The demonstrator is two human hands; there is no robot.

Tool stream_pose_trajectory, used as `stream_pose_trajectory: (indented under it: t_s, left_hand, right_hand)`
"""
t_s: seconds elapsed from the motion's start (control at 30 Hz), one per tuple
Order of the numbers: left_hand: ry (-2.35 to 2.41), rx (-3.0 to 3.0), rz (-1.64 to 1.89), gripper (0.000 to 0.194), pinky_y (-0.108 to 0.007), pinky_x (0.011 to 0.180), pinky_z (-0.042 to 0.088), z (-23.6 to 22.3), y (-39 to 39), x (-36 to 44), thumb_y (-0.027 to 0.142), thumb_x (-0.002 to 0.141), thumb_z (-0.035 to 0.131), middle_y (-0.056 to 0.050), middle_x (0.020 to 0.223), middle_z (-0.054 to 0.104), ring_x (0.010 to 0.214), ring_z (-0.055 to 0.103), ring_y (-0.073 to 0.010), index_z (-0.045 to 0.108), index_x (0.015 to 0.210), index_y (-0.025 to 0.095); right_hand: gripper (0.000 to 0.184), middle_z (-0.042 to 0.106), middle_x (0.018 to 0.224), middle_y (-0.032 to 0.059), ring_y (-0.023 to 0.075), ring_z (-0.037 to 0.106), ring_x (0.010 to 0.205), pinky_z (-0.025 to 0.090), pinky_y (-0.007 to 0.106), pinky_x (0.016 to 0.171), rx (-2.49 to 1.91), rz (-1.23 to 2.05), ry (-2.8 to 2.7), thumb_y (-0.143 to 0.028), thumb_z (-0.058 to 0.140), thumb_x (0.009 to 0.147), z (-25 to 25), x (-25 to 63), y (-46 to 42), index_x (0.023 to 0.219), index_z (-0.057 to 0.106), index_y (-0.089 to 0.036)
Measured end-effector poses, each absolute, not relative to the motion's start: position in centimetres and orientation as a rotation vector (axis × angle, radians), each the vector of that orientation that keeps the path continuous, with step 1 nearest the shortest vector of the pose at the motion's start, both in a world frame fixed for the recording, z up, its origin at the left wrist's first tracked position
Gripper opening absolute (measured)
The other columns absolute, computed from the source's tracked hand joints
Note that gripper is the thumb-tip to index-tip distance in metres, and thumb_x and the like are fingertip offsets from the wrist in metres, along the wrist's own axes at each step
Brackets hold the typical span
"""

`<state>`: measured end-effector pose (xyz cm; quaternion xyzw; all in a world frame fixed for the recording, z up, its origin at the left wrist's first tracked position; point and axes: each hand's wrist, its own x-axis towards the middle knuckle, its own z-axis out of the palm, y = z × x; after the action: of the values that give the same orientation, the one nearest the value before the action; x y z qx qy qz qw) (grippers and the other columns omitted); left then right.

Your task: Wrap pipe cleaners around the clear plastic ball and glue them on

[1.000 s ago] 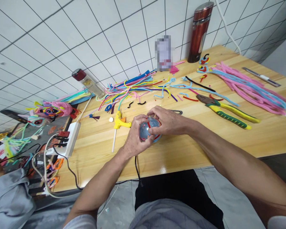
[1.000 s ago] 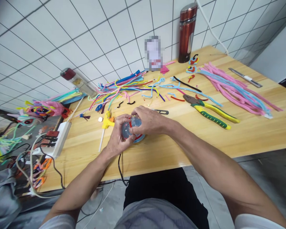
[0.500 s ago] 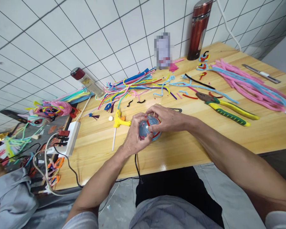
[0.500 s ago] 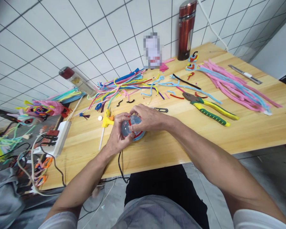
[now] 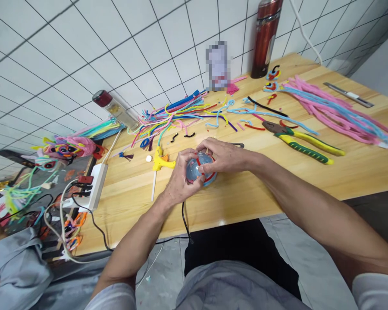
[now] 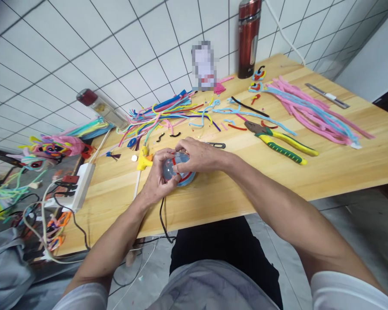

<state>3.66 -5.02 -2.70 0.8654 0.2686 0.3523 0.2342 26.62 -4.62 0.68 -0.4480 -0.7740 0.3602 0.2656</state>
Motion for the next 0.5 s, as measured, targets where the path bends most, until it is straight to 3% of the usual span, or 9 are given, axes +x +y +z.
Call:
stream_pose_trajectory:
  t_s: [0.27,0.5]
  left_hand:
    - [0.707,2.408,0.997,0.049,-0.055,0.113,0.047,-2.8,-4.8,3.6,0.038,0.095,0.069,-0.013,0.136,0.053,0.134,0.053,-0.0301,0.043,0.135,0.028]
    - [0.699,2.369,1.066,0.051,-0.054,0.114,0.046,-3.4,-4.8,3.9,0.034,0.092,0.069,-0.015,0.136,0.055,0.134,0.054,-0.0308,0.044,0.135,0.024]
  right_hand:
    - [0.055,0.069,0.112,0.0081,0.0229,0.065,0.099,0.051,0.036,0.085,-1.168,0.999,-2.126,-0.052,0.072,0.088,1.3,27.5,-5.1,0.131,0.066,-0.019]
    - [0.037,0.070,0.125,0.0129,0.0265,0.068,0.106,0.053,0.044,0.095,-1.352,0.680,-2.074,-0.037,0.067,0.091,2.2,26.2,-7.0,0.123,0.067,-0.019]
